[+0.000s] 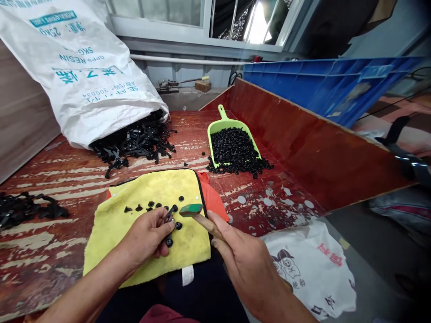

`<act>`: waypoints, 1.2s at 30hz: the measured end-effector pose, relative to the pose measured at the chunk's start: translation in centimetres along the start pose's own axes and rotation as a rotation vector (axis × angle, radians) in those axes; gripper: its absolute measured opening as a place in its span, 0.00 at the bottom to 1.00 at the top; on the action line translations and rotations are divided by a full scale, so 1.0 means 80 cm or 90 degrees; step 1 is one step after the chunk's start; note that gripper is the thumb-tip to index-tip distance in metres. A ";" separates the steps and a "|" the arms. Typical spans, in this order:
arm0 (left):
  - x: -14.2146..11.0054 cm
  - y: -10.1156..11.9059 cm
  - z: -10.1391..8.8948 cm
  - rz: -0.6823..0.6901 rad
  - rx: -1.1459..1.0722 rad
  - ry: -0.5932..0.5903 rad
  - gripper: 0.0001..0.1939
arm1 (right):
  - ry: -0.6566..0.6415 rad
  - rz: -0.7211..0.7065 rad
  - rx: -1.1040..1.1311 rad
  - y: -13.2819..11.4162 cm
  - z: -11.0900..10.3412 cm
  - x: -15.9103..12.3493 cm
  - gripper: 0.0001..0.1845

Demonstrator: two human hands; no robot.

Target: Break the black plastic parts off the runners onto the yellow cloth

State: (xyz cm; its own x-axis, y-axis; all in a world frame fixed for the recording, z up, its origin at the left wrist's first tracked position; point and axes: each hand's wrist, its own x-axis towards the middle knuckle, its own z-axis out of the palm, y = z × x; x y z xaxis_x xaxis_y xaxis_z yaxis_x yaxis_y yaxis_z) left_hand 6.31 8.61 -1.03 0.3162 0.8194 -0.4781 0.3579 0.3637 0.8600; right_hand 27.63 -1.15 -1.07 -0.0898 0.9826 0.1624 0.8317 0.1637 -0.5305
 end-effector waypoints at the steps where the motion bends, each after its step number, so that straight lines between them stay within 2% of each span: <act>1: 0.000 0.000 0.000 0.001 0.003 0.000 0.16 | 0.000 -0.006 -0.009 -0.001 0.000 0.000 0.26; 5: 0.000 -0.003 0.000 0.000 0.037 0.005 0.14 | -0.046 -0.011 -0.032 0.000 0.003 -0.001 0.26; 10: 0.003 -0.010 0.000 0.012 0.040 0.013 0.13 | -0.005 -0.010 -0.026 -0.001 0.004 0.000 0.26; 13: 0.005 -0.011 0.003 0.009 0.048 0.012 0.13 | -0.065 0.001 -0.046 -0.003 0.008 0.000 0.27; 15: 0.003 -0.009 0.004 0.008 0.047 0.013 0.15 | -0.077 0.012 0.004 -0.003 0.007 0.001 0.27; 19: -0.014 0.004 -0.009 0.026 0.023 -0.002 0.18 | -0.022 0.068 0.205 0.001 -0.011 0.004 0.27; 21: -0.028 0.011 -0.028 0.036 0.020 0.050 0.23 | -0.018 0.121 0.269 0.005 -0.022 0.006 0.27; 23: -0.039 0.017 -0.050 0.018 0.035 0.163 0.28 | -0.039 0.150 0.302 0.008 -0.029 0.009 0.26; 24: -0.042 0.018 -0.059 0.002 0.047 0.213 0.28 | -0.055 0.150 0.308 0.010 -0.029 0.010 0.26; 25: -0.043 0.019 -0.067 -0.003 0.069 0.224 0.26 | -0.069 0.142 0.305 0.010 -0.029 0.011 0.27; 26: -0.042 0.018 -0.072 0.000 0.095 0.210 0.24 | -0.079 0.128 0.292 0.010 -0.026 0.012 0.27; 28: -0.034 0.014 -0.074 0.016 0.143 0.134 0.22 | -0.086 0.097 0.245 0.009 -0.020 0.014 0.28; 31: -0.017 0.006 -0.063 0.022 0.189 0.046 0.21 | -0.083 0.056 0.175 0.004 -0.010 0.017 0.30; 36: 0.001 0.000 -0.042 0.014 0.253 0.038 0.19 | -0.093 0.027 0.112 -0.001 -0.004 0.024 0.31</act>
State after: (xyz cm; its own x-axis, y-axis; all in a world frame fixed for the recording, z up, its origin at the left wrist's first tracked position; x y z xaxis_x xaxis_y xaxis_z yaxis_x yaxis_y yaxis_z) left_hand 3.42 10.16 -0.51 0.2805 0.8537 -0.4388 0.6674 0.1551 0.7284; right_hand 27.56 0.69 -0.47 -0.1454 0.9891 0.0222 0.7289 0.1223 -0.6737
